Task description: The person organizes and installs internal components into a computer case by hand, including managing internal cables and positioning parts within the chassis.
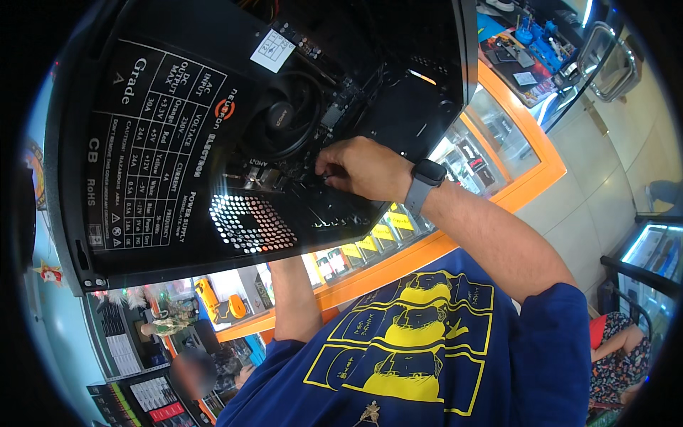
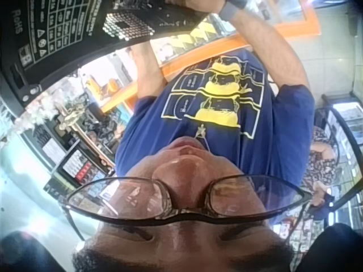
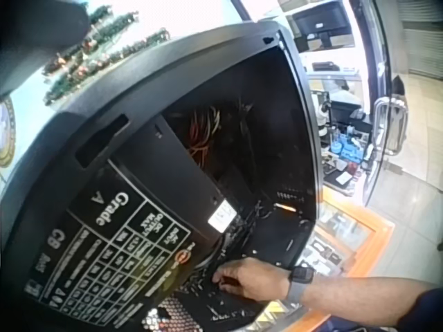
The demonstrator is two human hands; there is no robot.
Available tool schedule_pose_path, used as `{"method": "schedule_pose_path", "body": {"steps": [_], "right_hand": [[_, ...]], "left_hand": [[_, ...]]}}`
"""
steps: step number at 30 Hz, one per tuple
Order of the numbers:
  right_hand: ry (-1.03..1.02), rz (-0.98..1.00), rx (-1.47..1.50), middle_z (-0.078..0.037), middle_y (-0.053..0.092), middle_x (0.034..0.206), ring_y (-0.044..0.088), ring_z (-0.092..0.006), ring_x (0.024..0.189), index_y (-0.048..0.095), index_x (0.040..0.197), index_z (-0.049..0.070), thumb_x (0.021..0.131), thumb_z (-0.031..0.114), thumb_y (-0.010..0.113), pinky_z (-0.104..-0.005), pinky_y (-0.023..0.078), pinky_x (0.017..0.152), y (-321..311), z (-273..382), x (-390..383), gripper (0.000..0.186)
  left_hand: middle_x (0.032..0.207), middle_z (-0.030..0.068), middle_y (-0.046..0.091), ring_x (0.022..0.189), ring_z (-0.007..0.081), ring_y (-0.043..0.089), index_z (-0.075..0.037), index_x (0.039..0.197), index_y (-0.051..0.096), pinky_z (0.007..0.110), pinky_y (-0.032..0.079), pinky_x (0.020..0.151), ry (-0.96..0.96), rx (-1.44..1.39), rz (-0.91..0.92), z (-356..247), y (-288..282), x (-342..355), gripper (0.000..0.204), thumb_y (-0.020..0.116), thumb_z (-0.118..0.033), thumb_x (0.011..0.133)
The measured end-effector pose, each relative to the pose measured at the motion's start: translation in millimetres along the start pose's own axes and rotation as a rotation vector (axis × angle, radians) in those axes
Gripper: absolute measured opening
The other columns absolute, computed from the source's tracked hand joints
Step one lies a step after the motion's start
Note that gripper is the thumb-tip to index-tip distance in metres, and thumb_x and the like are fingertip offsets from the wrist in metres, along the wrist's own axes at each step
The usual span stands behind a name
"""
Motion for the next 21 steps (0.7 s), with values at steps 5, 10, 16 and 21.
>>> {"method": "schedule_pose_path", "body": {"steps": [5, 10, 16, 21], "right_hand": [[0.000, 0.013, -0.013, -0.013, 0.072, 0.104, 0.070, -0.0307, 0.094, 0.069, 0.105, 0.002, 0.086, 0.003, 0.074, -0.0373, 0.056, 0.084, -2, 3, 0, 0.021], [-0.053, -0.010, 0.019, -0.013, 0.072, 0.100, 0.070, -0.0309, 0.091, 0.071, 0.102, 0.003, 0.086, 0.004, 0.073, -0.0375, 0.055, 0.082, -8, 4, 1, 0.016], [0.001, 0.115, -0.086, -0.015, 0.073, 0.097, 0.070, -0.0335, 0.089, 0.072, 0.104, 0.003, 0.085, 0.001, 0.073, -0.0390, 0.056, 0.081, -3, -9, 5, 0.019], [-0.146, 0.102, -0.314, -0.018, 0.071, 0.098, 0.068, -0.0380, 0.094, 0.072, 0.102, 0.003, 0.087, 0.012, 0.070, -0.0451, 0.056, 0.083, -12, -4, 10, 0.017]], "left_hand": [[0.097, 0.0117, 0.063, 0.085, 0.0212, 0.062, -0.002, 0.099, 0.059, 0.038, 0.052, 0.082, 0.012, -0.001, -0.006, -1, 1, 0, 0.023, 0.055, -0.024, 0.099], [0.097, 0.0117, 0.063, 0.084, 0.0211, 0.061, -0.002, 0.099, 0.059, 0.038, 0.052, 0.082, 0.034, -0.001, -0.021, -3, 4, 1, 0.023, 0.056, -0.025, 0.099], [0.096, 0.0116, 0.063, 0.083, 0.0211, 0.061, -0.002, 0.098, 0.059, 0.038, 0.052, 0.082, 0.152, 0.052, -0.157, -21, 10, -7, 0.023, 0.056, -0.025, 0.099], [0.096, 0.0116, 0.063, 0.083, 0.0210, 0.061, -0.002, 0.097, 0.059, 0.038, 0.052, 0.081, 0.582, 0.402, -0.622, -94, 60, -63, 0.023, 0.056, -0.025, 0.099]]}}
Point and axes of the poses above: each hand's wrist, its own x-axis towards the middle knuckle, its own y-axis out of the palm, z = x × y, the point moved 7 cm from there along x, towards the middle knuckle
